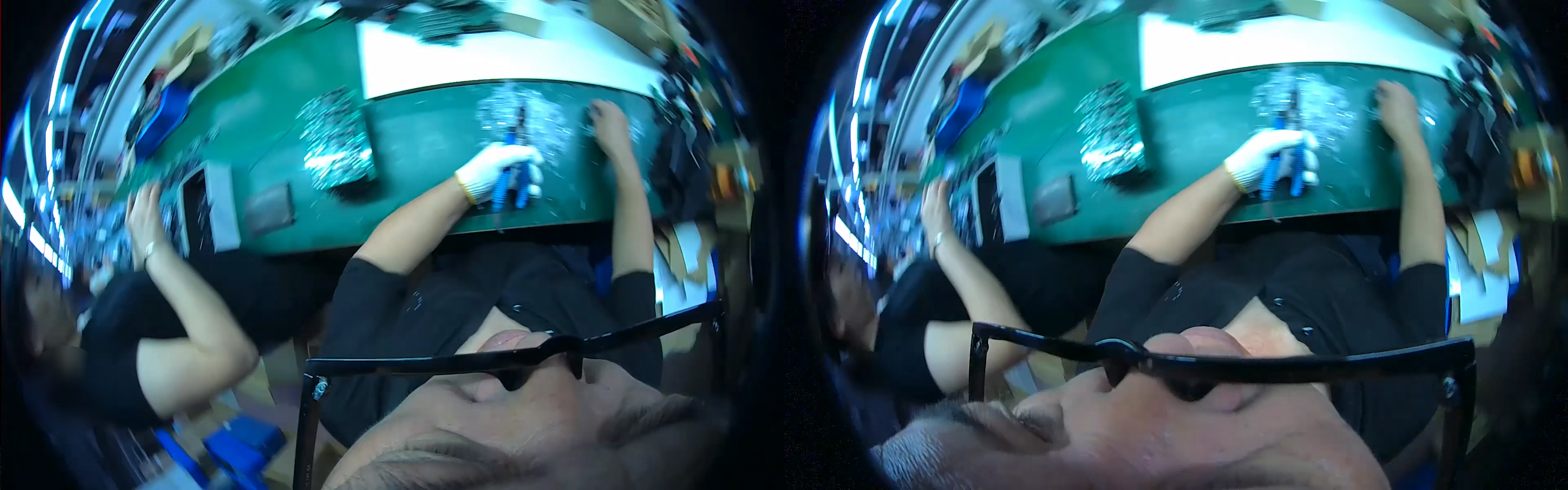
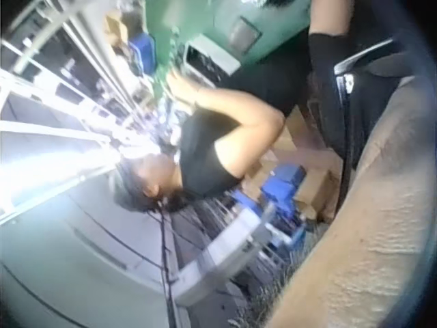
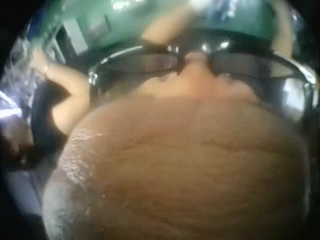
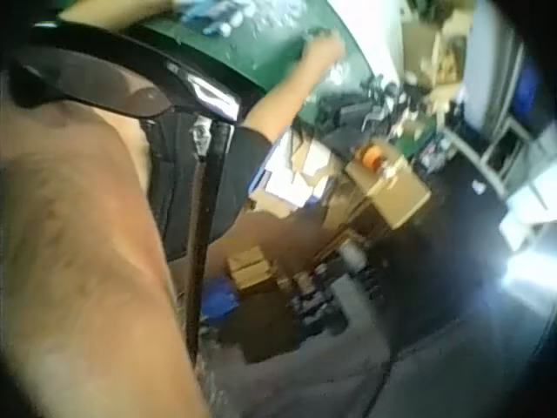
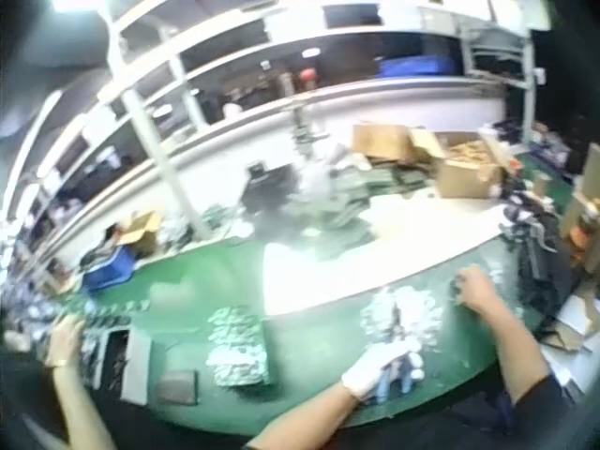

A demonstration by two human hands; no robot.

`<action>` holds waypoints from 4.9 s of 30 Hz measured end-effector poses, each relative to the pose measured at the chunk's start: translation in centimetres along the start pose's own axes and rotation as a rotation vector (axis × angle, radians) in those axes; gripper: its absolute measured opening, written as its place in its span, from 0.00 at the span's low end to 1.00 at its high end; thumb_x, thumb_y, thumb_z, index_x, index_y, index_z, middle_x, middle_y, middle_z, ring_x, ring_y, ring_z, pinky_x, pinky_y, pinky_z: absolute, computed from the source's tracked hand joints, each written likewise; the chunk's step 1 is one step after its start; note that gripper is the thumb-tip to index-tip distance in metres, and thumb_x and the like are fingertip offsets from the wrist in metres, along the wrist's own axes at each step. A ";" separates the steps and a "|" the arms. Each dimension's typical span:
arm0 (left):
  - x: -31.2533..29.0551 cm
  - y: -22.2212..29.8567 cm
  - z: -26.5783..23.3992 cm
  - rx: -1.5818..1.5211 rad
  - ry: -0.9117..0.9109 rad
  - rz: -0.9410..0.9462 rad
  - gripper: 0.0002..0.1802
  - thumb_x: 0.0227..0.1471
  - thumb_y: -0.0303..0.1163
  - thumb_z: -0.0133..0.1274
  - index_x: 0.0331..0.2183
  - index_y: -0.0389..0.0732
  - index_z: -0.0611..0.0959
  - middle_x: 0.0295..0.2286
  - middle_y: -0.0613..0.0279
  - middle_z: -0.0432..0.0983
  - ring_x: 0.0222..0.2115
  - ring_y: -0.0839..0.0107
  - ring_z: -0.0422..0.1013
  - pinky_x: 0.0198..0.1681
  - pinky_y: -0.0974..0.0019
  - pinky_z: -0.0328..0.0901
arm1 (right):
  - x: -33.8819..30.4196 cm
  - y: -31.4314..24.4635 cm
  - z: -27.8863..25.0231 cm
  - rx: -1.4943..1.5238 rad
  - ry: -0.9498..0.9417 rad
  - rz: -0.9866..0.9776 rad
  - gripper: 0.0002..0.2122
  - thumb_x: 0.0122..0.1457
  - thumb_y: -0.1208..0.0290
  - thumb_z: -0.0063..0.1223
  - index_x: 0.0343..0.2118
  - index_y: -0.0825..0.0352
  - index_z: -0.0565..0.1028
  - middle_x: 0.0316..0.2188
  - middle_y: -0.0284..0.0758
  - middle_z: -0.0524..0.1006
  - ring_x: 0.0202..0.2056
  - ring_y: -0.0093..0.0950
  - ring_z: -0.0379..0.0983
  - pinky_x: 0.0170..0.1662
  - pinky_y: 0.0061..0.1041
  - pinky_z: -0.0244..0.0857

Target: Assembling and processing electronic components on an industrial production line.

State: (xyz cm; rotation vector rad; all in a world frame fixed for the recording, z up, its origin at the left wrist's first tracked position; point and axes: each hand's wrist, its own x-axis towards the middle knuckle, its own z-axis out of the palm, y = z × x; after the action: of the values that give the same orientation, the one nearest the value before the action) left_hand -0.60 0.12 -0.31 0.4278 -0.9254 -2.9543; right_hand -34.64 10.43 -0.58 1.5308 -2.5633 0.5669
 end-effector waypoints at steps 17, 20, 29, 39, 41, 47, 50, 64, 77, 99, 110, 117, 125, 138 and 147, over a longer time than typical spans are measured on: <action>-0.8 -0.1 0.4 0.105 -0.001 0.018 0.19 0.66 0.43 0.60 0.47 0.36 0.84 0.35 0.48 0.85 0.34 0.55 0.85 0.35 0.55 0.80 | -4.9 -8.8 -0.6 1.354 -0.090 0.289 0.15 0.67 0.75 0.64 0.54 0.72 0.80 0.43 0.35 0.83 0.41 0.23 0.80 0.44 0.22 0.74; -0.9 0.2 0.4 0.082 -0.008 0.042 0.21 0.65 0.43 0.61 0.48 0.34 0.83 0.35 0.50 0.84 0.33 0.55 0.83 0.36 0.54 0.78 | -4.5 -11.3 -0.1 1.451 -0.170 0.227 0.15 0.67 0.74 0.63 0.54 0.70 0.80 0.44 0.33 0.82 0.42 0.19 0.76 0.41 0.19 0.69; -1.4 0.6 1.1 0.162 0.000 0.019 0.24 0.65 0.43 0.60 0.51 0.32 0.81 0.37 0.49 0.84 0.36 0.53 0.83 0.43 0.52 0.79 | -4.6 -13.9 -1.8 1.617 -0.259 0.335 0.14 0.69 0.74 0.61 0.55 0.70 0.79 0.40 0.32 0.82 0.40 0.20 0.77 0.42 0.20 0.71; -1.3 0.6 1.0 0.183 -0.026 0.014 0.26 0.66 0.43 0.59 0.53 0.30 0.79 0.38 0.49 0.84 0.38 0.54 0.84 0.45 0.51 0.79 | -4.3 -13.4 -1.4 1.764 -0.256 0.346 0.07 0.72 0.76 0.54 0.50 0.69 0.76 0.38 0.29 0.76 0.37 0.19 0.73 0.40 0.18 0.69; -1.1 0.5 0.9 0.188 -0.025 0.016 0.26 0.65 0.43 0.59 0.54 0.30 0.79 0.38 0.49 0.84 0.38 0.54 0.84 0.45 0.50 0.79 | -4.5 -13.4 -1.6 1.773 -0.261 0.365 0.08 0.72 0.76 0.54 0.51 0.69 0.76 0.38 0.29 0.76 0.37 0.19 0.73 0.40 0.18 0.69; -1.1 0.4 0.8 0.182 -0.038 0.020 0.27 0.65 0.43 0.59 0.54 0.30 0.79 0.38 0.49 0.84 0.38 0.54 0.84 0.45 0.50 0.79 | -4.8 -14.3 -2.0 1.763 -0.253 0.369 0.09 0.71 0.75 0.58 0.51 0.70 0.78 0.39 0.30 0.79 0.39 0.20 0.75 0.41 0.19 0.70; -1.0 0.4 0.7 0.185 -0.029 0.005 0.27 0.65 0.44 0.59 0.54 0.30 0.79 0.38 0.49 0.84 0.38 0.54 0.84 0.45 0.51 0.79 | -4.7 -14.3 -1.2 1.784 -0.263 0.336 0.08 0.70 0.75 0.60 0.49 0.69 0.80 0.38 0.29 0.80 0.38 0.19 0.76 0.42 0.18 0.71; -1.2 0.6 1.6 0.254 0.009 0.020 0.24 0.64 0.44 0.61 0.50 0.33 0.81 0.36 0.50 0.84 0.35 0.59 0.84 0.42 0.56 0.80 | -5.1 -15.6 -1.6 1.433 -0.075 0.273 0.08 0.64 0.76 0.67 0.44 0.71 0.83 0.36 0.30 0.84 0.35 0.18 0.78 0.38 0.20 0.75; 0.1 -0.1 -0.4 -0.090 -0.064 0.090 0.23 0.68 0.45 0.55 0.50 0.33 0.81 0.38 0.45 0.84 0.39 0.48 0.81 0.50 0.41 0.74 | -5.3 -14.2 -0.7 1.027 0.016 0.201 0.11 0.62 0.73 0.68 0.46 0.70 0.84 0.37 0.34 0.85 0.35 0.22 0.79 0.40 0.25 0.75; -0.2 0.0 0.2 -0.091 -0.067 0.073 0.20 0.67 0.40 0.58 0.49 0.32 0.80 0.37 0.46 0.83 0.37 0.50 0.82 0.46 0.46 0.78 | -4.1 -1.3 0.6 0.143 0.349 0.121 0.11 0.59 0.80 0.58 0.44 0.64 0.82 0.36 0.43 0.83 0.41 0.48 0.80 0.46 0.46 0.74; -0.3 0.2 0.0 0.018 -0.064 0.039 0.26 0.63 0.45 0.60 0.52 0.32 0.80 0.38 0.45 0.83 0.39 0.47 0.81 0.51 0.42 0.75 | -4.3 -3.2 0.1 0.249 0.333 0.170 0.14 0.62 0.81 0.56 0.50 0.64 0.80 0.39 0.43 0.83 0.43 0.43 0.82 0.48 0.39 0.76; -0.9 0.2 0.6 0.124 -0.041 -0.025 0.28 0.65 0.45 0.58 0.54 0.30 0.79 0.40 0.45 0.84 0.41 0.49 0.83 0.50 0.47 0.77 | -5.2 -10.0 -1.2 1.160 0.078 0.155 0.20 0.63 0.83 0.60 0.58 0.68 0.75 0.41 0.35 0.81 0.41 0.25 0.80 0.48 0.25 0.76; -1.0 0.2 0.4 0.158 -0.054 -0.044 0.27 0.64 0.43 0.60 0.54 0.30 0.79 0.41 0.46 0.83 0.42 0.54 0.83 0.51 0.46 0.78 | -4.4 -13.2 -2.9 1.369 -0.182 0.156 0.23 0.62 0.83 0.63 0.60 0.69 0.73 0.43 0.36 0.82 0.42 0.21 0.80 0.47 0.22 0.76; -1.0 0.5 1.3 0.262 -0.010 -0.055 0.24 0.64 0.45 0.61 0.50 0.33 0.80 0.37 0.50 0.84 0.36 0.56 0.84 0.43 0.54 0.80 | -4.4 -14.5 -3.7 1.278 -0.125 0.206 0.25 0.61 0.82 0.65 0.62 0.71 0.71 0.40 0.37 0.83 0.40 0.21 0.79 0.47 0.21 0.77; -1.5 0.6 2.2 0.267 0.097 0.019 0.16 0.64 0.40 0.61 0.42 0.34 0.82 0.27 0.52 0.80 0.25 0.59 0.78 0.35 0.50 0.77 | -4.2 -13.3 -4.0 1.324 -0.113 0.216 0.24 0.60 0.83 0.66 0.60 0.74 0.72 0.41 0.36 0.83 0.41 0.22 0.81 0.46 0.21 0.77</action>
State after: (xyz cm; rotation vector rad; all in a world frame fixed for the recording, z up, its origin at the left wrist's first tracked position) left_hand 0.22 1.00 2.16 0.5599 -1.3073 -2.7719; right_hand -21.45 9.79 5.48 1.4177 -2.4165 2.5917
